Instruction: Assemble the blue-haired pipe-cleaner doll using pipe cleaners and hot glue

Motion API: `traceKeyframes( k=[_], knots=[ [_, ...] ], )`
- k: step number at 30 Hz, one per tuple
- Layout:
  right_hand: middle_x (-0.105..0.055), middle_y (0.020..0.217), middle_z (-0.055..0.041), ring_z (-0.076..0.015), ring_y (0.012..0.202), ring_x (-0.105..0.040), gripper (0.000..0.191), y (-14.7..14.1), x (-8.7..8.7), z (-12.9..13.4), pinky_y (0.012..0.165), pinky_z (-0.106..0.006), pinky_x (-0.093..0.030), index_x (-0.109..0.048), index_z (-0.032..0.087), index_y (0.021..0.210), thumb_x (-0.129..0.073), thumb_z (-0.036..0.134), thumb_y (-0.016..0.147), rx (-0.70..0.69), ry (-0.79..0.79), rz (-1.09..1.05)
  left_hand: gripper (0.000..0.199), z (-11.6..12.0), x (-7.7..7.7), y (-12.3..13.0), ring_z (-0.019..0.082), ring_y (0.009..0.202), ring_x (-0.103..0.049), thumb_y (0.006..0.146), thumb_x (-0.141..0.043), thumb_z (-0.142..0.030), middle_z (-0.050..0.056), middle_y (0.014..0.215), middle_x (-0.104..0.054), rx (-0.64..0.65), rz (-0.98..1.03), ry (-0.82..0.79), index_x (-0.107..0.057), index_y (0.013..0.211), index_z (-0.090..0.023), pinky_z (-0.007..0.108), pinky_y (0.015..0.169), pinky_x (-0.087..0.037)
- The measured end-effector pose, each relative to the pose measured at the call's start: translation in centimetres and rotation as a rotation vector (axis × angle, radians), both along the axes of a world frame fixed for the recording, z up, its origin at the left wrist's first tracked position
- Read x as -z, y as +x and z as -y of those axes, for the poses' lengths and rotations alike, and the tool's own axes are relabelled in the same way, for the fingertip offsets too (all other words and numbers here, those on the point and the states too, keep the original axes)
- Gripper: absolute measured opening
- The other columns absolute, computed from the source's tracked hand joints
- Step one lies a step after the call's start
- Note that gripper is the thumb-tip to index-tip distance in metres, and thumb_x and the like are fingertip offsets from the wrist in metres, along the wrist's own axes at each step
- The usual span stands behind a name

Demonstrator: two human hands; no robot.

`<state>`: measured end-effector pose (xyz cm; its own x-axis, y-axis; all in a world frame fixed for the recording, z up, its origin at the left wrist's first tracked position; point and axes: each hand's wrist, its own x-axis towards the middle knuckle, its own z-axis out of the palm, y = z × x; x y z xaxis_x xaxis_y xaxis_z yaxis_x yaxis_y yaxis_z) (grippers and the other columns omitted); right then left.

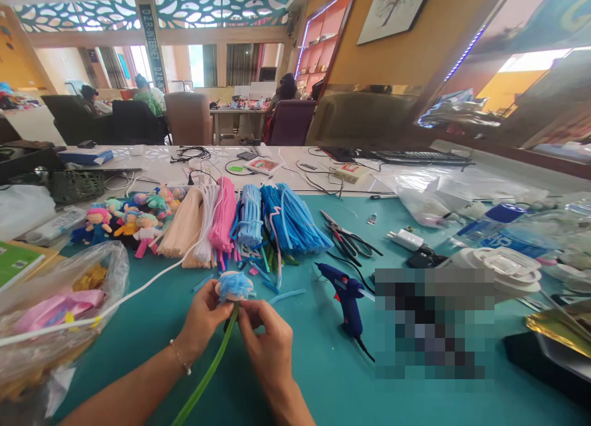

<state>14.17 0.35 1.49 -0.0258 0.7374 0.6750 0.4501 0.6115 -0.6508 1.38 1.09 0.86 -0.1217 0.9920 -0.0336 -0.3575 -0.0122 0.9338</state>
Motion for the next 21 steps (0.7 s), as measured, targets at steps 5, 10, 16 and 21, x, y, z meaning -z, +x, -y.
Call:
traceKeyframes(
  k=[5, 10, 16, 21],
  knots=[
    [-0.062, 0.059, 0.0016, -0.0091, 0.044, -0.053, 0.012, 0.0, 0.1, 0.0, 0.044, -0.018, -0.046, -0.066, 0.017, 0.082, -0.054, 0.016, 0.084, 0.001, 0.014, 0.001, 0.023, -0.1, -0.4, 0.2, 0.017, 0.071, -0.063, 0.057, -0.076, -0.017, 0.002, 0.073, -0.07, 0.018, 0.11, -0.064, -0.069, 0.079, -0.016, 0.029, 0.069, -0.049],
    [-0.065, 0.06, 0.001, -0.0094, 0.045, -0.053, 0.013, -0.2, 0.0, 0.0, 0.045, -0.019, -0.047, -0.068, 0.017, 0.083, -0.055, 0.016, 0.083, 0.015, -0.048, -0.025, 0.028, -0.3, -1.2, 0.2, 0.021, 0.075, -0.067, 0.055, -0.075, -0.017, 0.005, 0.079, -0.074, 0.005, 0.232, -0.131, -0.071, 0.082, -0.015, 0.032, 0.073, -0.051],
    [-0.067, 0.06, 0.0004, -0.0093, 0.044, -0.052, 0.011, -0.5, -0.1, 0.1, 0.044, -0.019, -0.046, -0.067, 0.017, 0.079, -0.056, 0.019, 0.082, 0.002, -0.147, -0.112, 0.029, -0.2, -1.4, 0.0, 0.021, 0.078, -0.069, 0.056, -0.074, -0.017, 0.006, 0.083, -0.075, 0.007, 0.249, -0.127, -0.072, 0.084, -0.015, 0.034, 0.078, -0.051],
    [-0.053, 0.048, 0.0052, -0.0083, 0.041, -0.045, 0.014, -0.6, 0.0, 0.3, 0.041, -0.018, -0.039, -0.065, 0.017, 0.073, -0.058, 0.024, 0.082, 0.001, -0.216, -0.136, 0.03, 0.0, -1.3, -0.1, 0.021, 0.078, -0.068, 0.057, -0.076, -0.018, 0.006, 0.086, -0.074, 0.036, 0.198, -0.112, -0.072, 0.087, -0.015, 0.034, 0.076, -0.051]
  ],
)
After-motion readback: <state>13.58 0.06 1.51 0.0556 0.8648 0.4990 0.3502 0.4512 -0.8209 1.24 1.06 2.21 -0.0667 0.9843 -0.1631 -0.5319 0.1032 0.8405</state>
